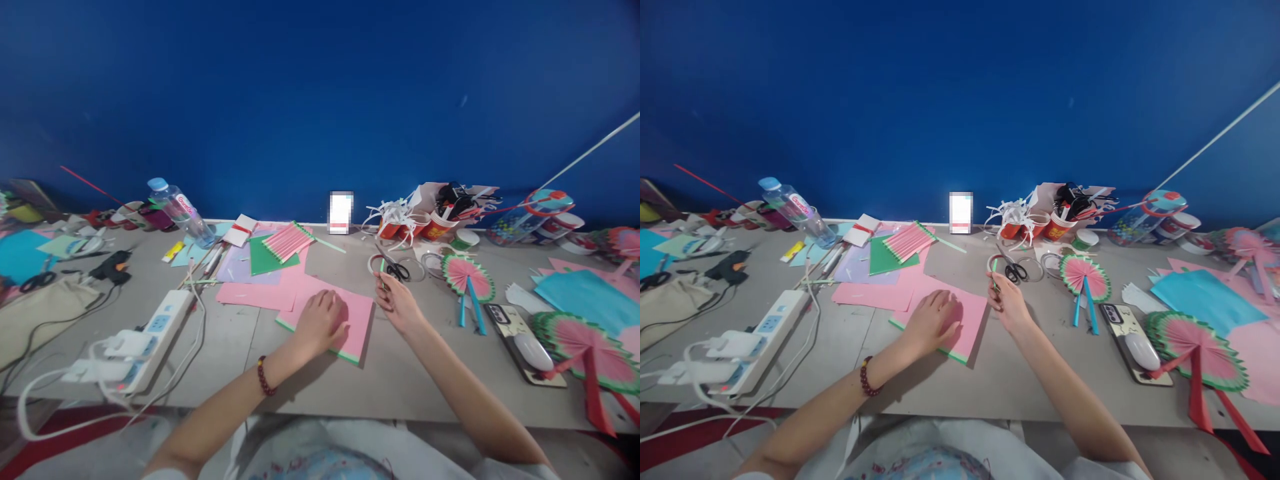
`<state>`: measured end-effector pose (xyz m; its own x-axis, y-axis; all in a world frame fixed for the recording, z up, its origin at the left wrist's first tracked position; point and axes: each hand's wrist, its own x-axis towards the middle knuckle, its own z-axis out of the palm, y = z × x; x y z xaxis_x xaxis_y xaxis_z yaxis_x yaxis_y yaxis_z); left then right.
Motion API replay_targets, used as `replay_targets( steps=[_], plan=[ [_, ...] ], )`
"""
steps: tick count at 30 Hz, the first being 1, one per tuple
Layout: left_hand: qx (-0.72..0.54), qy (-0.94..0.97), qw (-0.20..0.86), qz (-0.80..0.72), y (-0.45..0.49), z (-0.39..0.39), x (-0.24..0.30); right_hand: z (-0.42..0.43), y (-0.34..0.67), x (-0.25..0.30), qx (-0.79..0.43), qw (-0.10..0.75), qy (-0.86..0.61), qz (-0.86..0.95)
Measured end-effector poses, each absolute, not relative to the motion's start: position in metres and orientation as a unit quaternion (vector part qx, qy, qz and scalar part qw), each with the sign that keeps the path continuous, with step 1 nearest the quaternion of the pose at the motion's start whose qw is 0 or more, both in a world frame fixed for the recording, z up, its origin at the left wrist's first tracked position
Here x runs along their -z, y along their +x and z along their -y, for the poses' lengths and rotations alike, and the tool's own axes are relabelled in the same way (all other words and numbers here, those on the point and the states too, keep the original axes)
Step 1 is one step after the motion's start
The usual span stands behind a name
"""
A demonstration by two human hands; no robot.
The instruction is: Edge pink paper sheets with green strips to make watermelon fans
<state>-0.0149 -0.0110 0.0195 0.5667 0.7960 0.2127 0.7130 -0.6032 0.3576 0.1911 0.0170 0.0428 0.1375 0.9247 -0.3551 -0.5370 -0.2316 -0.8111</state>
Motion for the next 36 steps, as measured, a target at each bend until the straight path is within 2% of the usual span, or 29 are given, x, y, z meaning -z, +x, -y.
replay_targets(
  steps=[2,7,11,14,17,20,26,36],
  plan=[
    [-0.138,0.88,0.081,-0.447,-0.021,0.013,-0.014,-0.016,0.195,-0.049,-0.636,0.548,-0.487,0.242],
    [-0.081,0.902,0.066,-0.418,-0.014,0.032,-0.003,-0.017,0.204,-0.065,-0.649,0.44,-0.508,0.356],
    [-0.067,0.918,0.055,-0.387,0.006,0.047,-0.006,-0.025,0.208,-0.079,-0.537,0.367,-0.559,0.515],
    [-0.051,0.927,0.032,-0.371,0.023,0.051,-0.011,-0.037,0.201,-0.083,-0.46,0.274,-0.56,0.632],
    [-0.034,0.927,0.012,-0.373,0.036,0.052,-0.013,-0.053,0.186,-0.074,-0.494,0.166,-0.542,0.659],
    [-0.022,0.926,-0.002,-0.377,0.043,0.051,-0.013,-0.07,0.171,-0.059,-0.535,0.105,-0.546,0.637],
    [-0.055,0.932,0.019,-0.358,0.034,0.052,-0.008,-0.081,0.157,-0.048,-0.524,0.028,-0.55,0.65],
    [-0.079,0.927,0.06,-0.361,0.031,0.051,0.0,-0.08,0.156,-0.047,-0.488,-0.015,-0.56,0.669]
  ],
)
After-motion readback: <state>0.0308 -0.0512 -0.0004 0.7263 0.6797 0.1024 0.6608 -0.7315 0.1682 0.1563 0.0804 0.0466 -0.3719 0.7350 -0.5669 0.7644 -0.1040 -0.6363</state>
